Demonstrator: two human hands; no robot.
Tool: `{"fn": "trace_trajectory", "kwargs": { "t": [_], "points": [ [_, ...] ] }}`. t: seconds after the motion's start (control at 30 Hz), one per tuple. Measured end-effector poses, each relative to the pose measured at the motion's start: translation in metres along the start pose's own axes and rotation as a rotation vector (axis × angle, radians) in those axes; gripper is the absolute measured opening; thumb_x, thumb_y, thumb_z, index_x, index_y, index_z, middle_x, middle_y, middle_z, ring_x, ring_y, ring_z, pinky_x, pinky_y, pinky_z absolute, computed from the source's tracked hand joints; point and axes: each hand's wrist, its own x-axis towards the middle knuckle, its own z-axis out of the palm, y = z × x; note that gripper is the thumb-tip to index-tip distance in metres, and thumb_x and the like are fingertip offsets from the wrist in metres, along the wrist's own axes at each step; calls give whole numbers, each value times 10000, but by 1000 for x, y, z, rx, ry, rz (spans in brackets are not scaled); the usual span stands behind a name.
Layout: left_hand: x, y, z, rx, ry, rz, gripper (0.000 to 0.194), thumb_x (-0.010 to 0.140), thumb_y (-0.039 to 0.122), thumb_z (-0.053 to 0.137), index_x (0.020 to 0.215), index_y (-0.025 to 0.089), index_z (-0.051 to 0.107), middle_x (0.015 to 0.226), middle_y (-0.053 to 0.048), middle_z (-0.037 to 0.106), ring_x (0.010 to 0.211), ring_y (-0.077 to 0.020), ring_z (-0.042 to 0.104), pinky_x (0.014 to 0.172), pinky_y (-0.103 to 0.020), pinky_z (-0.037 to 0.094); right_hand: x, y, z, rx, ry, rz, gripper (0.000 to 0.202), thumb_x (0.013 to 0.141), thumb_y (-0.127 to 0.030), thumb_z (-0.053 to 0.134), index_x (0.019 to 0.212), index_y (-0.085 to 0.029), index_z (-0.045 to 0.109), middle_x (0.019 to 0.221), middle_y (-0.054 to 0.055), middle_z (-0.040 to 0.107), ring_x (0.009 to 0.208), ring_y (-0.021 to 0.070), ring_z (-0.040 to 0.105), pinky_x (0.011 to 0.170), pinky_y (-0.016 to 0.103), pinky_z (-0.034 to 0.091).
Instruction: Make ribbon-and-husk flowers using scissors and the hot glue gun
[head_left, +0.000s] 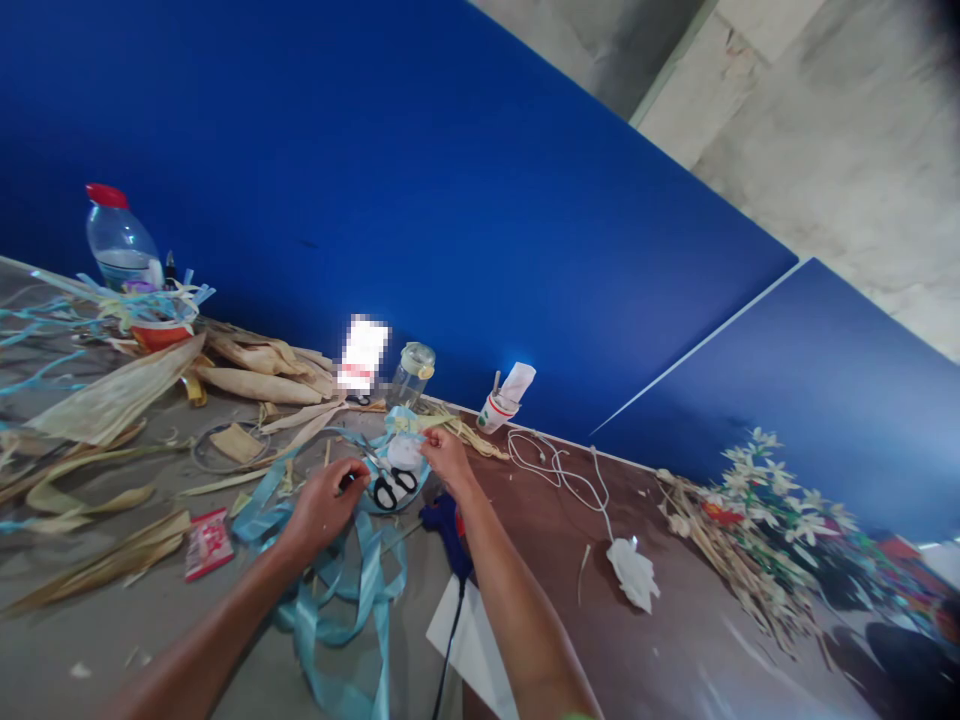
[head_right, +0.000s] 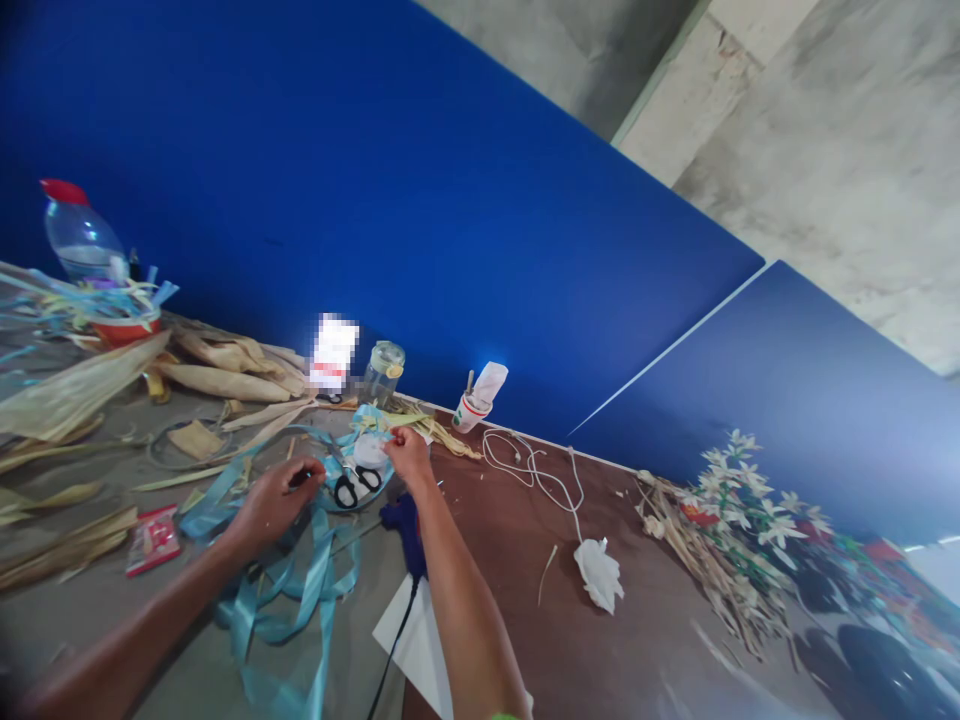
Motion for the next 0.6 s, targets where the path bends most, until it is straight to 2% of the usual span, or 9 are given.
{"fn": "trace_trajectory", "kwargs": {
  "t": [0.13, 0.23, 0.3, 0.43, 0.5, 0.6],
  "points": [
    [-1, 0, 0, -18, 14, 1, 192, 735, 378, 520, 688, 216, 612, 642, -28, 635, 600, -197, 564, 575, -301, 442, -19, -13, -12, -40, 111, 50, 306, 692, -227, 595, 979, -138, 650, 773, 28, 649, 686, 157, 586, 710, 284, 478],
    [-1, -5, 0, -48, 19, -7, 203, 755, 385, 517, 728, 210, 616, 619, -6, 608, 580, -174, 545, 552, -272, 420, -38, -32, -11, -103, 180, -20, 251, 735, -203, 563, 960, -157, 665, 863, 51, 665, 732, 161, 601, 752, 283, 481],
    [0, -7, -1, -94, 44, -27, 208, 766, 386, 520, 756, 200, 611, 593, 10, 579, 554, -156, 526, 532, -256, 404, -50, -47, -3, -112, 135, -103, 224, 757, -180, 551, 944, -169, 674, 903, 56, 672, 762, 158, 612, 747, 267, 486],
    [4, -8, -7, -235, 161, -66, 209, 772, 390, 537, 778, 187, 590, 597, 23, 555, 520, -132, 507, 515, -244, 404, -63, -69, 26, -150, -112, -253, 147, 761, -164, 604, 873, -186, 696, 867, 51, 691, 809, 169, 626, 786, 274, 483],
    [7, -9, -12, -318, 277, -78, 221, 775, 402, 542, 795, 186, 581, 612, 26, 551, 514, -121, 500, 510, -238, 406, -62, -74, 40, -196, -188, -289, 145, 762, -167, 623, 886, -189, 697, 861, 52, 697, 833, 181, 629, 802, 288, 480],
    [11, -11, -19, -438, 494, -99, 237, 801, 418, 526, 806, 185, 568, 610, 37, 520, 505, -100, 467, 494, -220, 392, -54, -78, 58, -280, -226, -329, 165, 770, -168, 621, 919, -178, 691, 876, 70, 700, 847, 192, 629, 791, 290, 475]
  ]
}}
